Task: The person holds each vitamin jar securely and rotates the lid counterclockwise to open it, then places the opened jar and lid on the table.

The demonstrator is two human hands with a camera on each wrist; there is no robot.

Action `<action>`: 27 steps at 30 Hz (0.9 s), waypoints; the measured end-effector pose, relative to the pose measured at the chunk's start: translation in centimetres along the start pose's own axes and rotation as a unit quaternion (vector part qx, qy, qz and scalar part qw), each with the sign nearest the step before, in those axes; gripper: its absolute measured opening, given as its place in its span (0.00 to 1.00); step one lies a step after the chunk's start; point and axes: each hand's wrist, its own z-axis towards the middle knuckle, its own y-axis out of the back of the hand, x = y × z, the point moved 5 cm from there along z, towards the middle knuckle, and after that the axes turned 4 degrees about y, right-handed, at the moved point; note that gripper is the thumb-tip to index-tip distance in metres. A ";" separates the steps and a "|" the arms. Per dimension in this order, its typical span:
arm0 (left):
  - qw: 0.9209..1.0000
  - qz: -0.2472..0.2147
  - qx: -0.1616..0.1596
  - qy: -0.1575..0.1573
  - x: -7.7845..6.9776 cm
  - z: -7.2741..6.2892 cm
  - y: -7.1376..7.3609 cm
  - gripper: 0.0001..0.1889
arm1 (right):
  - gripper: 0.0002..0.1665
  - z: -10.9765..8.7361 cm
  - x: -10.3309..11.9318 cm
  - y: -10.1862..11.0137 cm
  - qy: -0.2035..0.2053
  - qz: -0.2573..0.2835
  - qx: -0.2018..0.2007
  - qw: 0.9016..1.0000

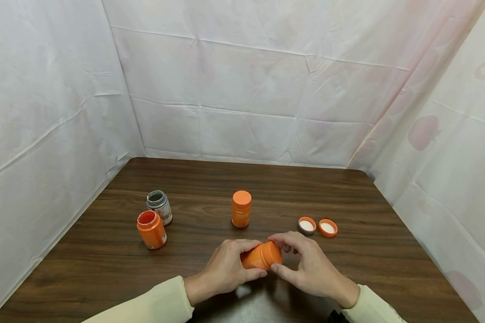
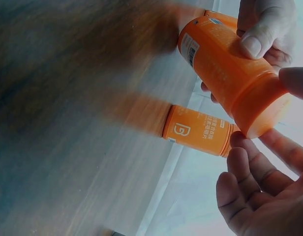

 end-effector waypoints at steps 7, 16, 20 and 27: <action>1.000 -0.003 0.002 -0.003 0.0 0.0 0.0 0.25 | 0.36 0.1 0.3 0.1 0.024 0.010 0.003 1.000; 1.000 -0.012 0.003 -0.007 0.0 0.0 0.0 0.26 | 0.44 0.2 0.5 0.0 0.052 0.043 0.018 0.998; 1.000 -0.011 0.003 -0.006 0.1 0.0 0.0 0.26 | 0.43 0.2 0.6 0.0 0.056 0.044 0.021 0.997; 1.000 -0.011 0.005 -0.004 0.2 0.0 0.0 0.25 | 0.46 0.2 0.6 0.0 0.057 0.041 0.021 0.997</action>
